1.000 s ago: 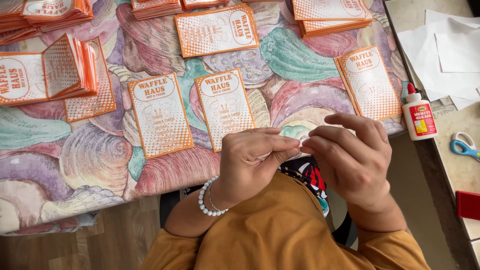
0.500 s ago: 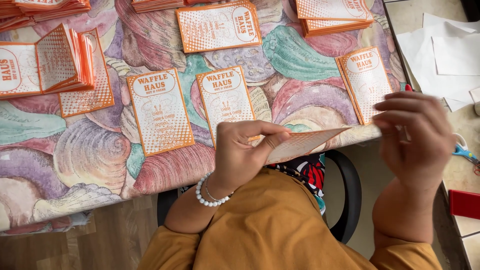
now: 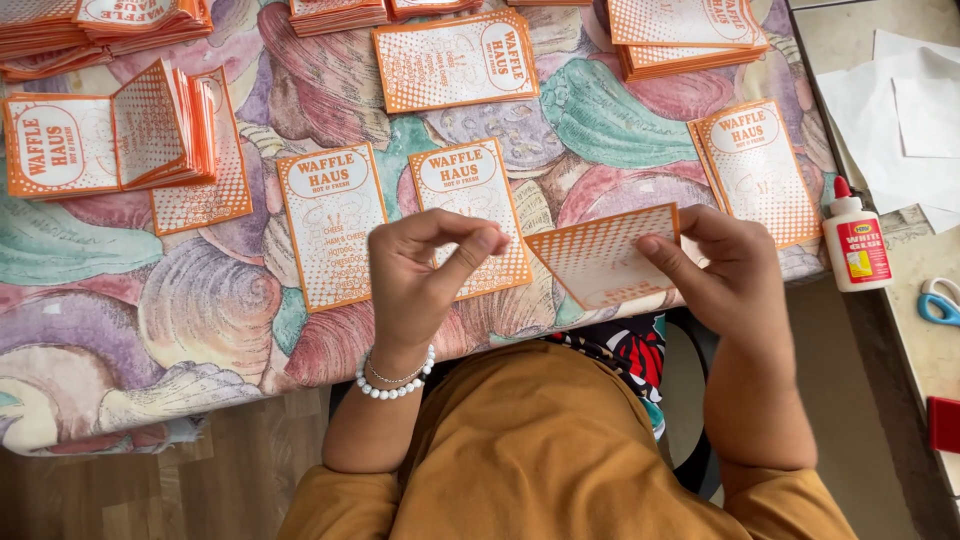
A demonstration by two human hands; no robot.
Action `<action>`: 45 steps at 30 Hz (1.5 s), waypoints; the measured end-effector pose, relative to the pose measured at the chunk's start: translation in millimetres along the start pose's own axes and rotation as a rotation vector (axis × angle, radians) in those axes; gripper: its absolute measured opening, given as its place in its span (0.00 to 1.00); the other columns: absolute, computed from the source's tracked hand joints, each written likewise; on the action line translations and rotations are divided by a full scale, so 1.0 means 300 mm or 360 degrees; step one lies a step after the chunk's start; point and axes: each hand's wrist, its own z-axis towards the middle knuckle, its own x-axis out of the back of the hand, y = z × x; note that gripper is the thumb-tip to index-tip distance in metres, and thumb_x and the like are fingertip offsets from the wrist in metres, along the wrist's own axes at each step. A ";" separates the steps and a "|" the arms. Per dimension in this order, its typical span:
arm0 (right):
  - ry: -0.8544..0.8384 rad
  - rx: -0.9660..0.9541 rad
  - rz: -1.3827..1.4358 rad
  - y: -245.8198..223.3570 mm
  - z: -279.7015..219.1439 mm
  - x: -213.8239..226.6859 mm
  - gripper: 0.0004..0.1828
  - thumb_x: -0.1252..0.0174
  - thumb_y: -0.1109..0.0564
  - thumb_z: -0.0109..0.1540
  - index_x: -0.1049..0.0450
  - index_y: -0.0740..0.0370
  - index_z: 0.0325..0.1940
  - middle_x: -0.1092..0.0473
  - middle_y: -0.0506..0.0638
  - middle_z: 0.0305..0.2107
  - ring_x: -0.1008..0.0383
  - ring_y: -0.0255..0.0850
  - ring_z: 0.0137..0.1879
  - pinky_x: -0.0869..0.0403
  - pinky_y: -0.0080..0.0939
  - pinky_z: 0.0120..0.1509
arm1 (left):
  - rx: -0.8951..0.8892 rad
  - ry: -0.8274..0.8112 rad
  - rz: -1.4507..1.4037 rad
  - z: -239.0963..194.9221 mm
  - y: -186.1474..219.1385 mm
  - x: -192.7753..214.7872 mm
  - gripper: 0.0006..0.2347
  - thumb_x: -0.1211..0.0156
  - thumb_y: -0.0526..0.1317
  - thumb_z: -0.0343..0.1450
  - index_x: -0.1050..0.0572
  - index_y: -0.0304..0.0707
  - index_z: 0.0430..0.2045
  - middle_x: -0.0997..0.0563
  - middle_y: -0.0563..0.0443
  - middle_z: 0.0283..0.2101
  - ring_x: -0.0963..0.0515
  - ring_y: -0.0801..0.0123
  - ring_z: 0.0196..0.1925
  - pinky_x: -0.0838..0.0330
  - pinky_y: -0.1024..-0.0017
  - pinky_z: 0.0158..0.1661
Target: Applying glue to paper templates and folding them to assemble paper bags
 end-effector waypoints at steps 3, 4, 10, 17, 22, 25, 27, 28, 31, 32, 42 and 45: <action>-0.0434 0.0035 -0.0392 -0.075 0.045 0.042 0.09 0.37 0.55 0.66 0.26 0.61 0.35 0.29 0.44 0.24 0.36 0.32 0.30 0.35 0.34 0.38 | -0.0295 -0.0101 0.0662 0.022 0.105 -0.079 0.07 0.33 0.40 0.72 0.20 0.38 0.38 0.14 0.51 0.42 0.13 0.67 0.45 0.21 0.70 0.51; -0.0435 0.0031 -0.0392 -0.076 0.052 0.042 0.09 0.37 0.55 0.66 0.26 0.61 0.35 0.29 0.44 0.24 0.36 0.32 0.30 0.35 0.34 0.38 | -0.0292 -0.0103 0.0661 0.023 0.075 -0.117 0.07 0.33 0.40 0.72 0.20 0.38 0.38 0.14 0.51 0.42 0.13 0.67 0.45 0.21 0.70 0.51; -0.0393 0.0476 -0.0602 -0.123 0.041 0.119 0.10 0.33 0.56 0.63 0.24 0.66 0.40 0.23 0.51 0.33 0.24 0.43 0.39 0.28 0.41 0.46 | -0.0380 -0.0237 0.0687 0.019 -0.045 -0.238 0.04 0.37 0.39 0.74 0.20 0.40 0.36 0.14 0.55 0.37 0.14 0.72 0.35 0.24 0.74 0.38; 0.0381 0.0133 0.0579 0.186 -0.085 0.111 0.41 0.37 0.62 0.58 0.42 0.69 0.74 0.31 0.64 0.60 0.22 0.60 0.58 0.26 0.41 0.59 | 0.0003 0.0073 0.0355 -0.009 -0.063 -0.226 0.04 0.32 0.37 0.71 0.20 0.40 0.35 0.13 0.53 0.36 0.13 0.75 0.39 0.22 0.80 0.43; 0.0962 -0.0030 0.0684 0.229 -0.089 0.052 0.31 0.26 0.65 0.59 0.29 0.64 0.65 0.32 0.43 0.28 0.29 0.29 0.36 0.27 0.25 0.49 | 0.0137 0.0074 0.0191 -0.023 -0.050 -0.210 0.04 0.34 0.38 0.72 0.20 0.39 0.36 0.14 0.52 0.36 0.14 0.78 0.39 0.24 0.83 0.42; 0.0939 0.0020 0.0645 0.222 -0.089 0.060 0.29 0.27 0.66 0.60 0.29 0.66 0.63 0.30 0.48 0.27 0.28 0.30 0.36 0.28 0.28 0.51 | 0.0132 0.0054 0.0176 -0.025 -0.038 -0.198 0.06 0.38 0.40 0.74 0.20 0.37 0.36 0.15 0.53 0.37 0.16 0.78 0.39 0.24 0.82 0.42; 0.0909 0.0114 0.0645 0.226 -0.095 0.060 0.31 0.28 0.66 0.60 0.33 0.69 0.64 0.25 0.59 0.39 0.21 0.44 0.41 0.23 0.34 0.52 | 0.0111 0.0064 0.0198 -0.026 -0.036 -0.195 0.07 0.39 0.41 0.75 0.20 0.36 0.36 0.14 0.51 0.37 0.17 0.78 0.37 0.25 0.82 0.39; 0.0910 0.0110 0.0644 0.220 -0.097 0.059 0.31 0.28 0.66 0.60 0.33 0.69 0.64 0.25 0.59 0.39 0.21 0.44 0.41 0.23 0.34 0.52 | 0.0115 0.0062 0.0197 -0.028 -0.041 -0.196 0.07 0.39 0.41 0.75 0.20 0.36 0.36 0.14 0.51 0.37 0.17 0.78 0.37 0.25 0.82 0.39; 0.0993 0.0122 0.0683 0.202 -0.099 0.053 0.29 0.30 0.68 0.61 0.33 0.69 0.65 0.25 0.56 0.51 0.20 0.47 0.43 0.21 0.34 0.49 | 0.0117 0.0086 0.0237 -0.029 -0.051 -0.198 0.07 0.38 0.42 0.74 0.20 0.37 0.35 0.15 0.55 0.32 0.20 0.82 0.33 0.30 0.84 0.35; 0.0994 0.0106 0.0686 0.195 -0.100 0.051 0.30 0.30 0.68 0.61 0.33 0.69 0.65 0.25 0.60 0.44 0.20 0.47 0.42 0.22 0.34 0.48 | 0.0116 0.0092 0.0233 -0.030 -0.051 -0.199 0.07 0.38 0.42 0.74 0.20 0.37 0.35 0.15 0.54 0.33 0.19 0.81 0.34 0.29 0.84 0.36; 0.1002 0.0203 0.0476 0.166 -0.095 0.074 0.29 0.30 0.64 0.61 0.33 0.67 0.63 0.27 0.54 0.54 0.22 0.43 0.44 0.33 0.30 0.77 | 0.0160 0.0078 0.0162 -0.044 -0.067 -0.209 0.06 0.36 0.38 0.73 0.20 0.34 0.34 0.14 0.49 0.34 0.15 0.77 0.37 0.23 0.82 0.40; 0.0979 0.0138 0.0533 0.204 -0.102 0.082 0.29 0.29 0.68 0.61 0.32 0.69 0.64 0.26 0.56 0.55 0.20 0.47 0.44 0.22 0.35 0.50 | 0.0250 0.0079 0.0168 -0.037 -0.070 -0.209 0.07 0.36 0.39 0.73 0.20 0.33 0.33 0.15 0.52 0.29 0.17 0.79 0.34 0.25 0.83 0.37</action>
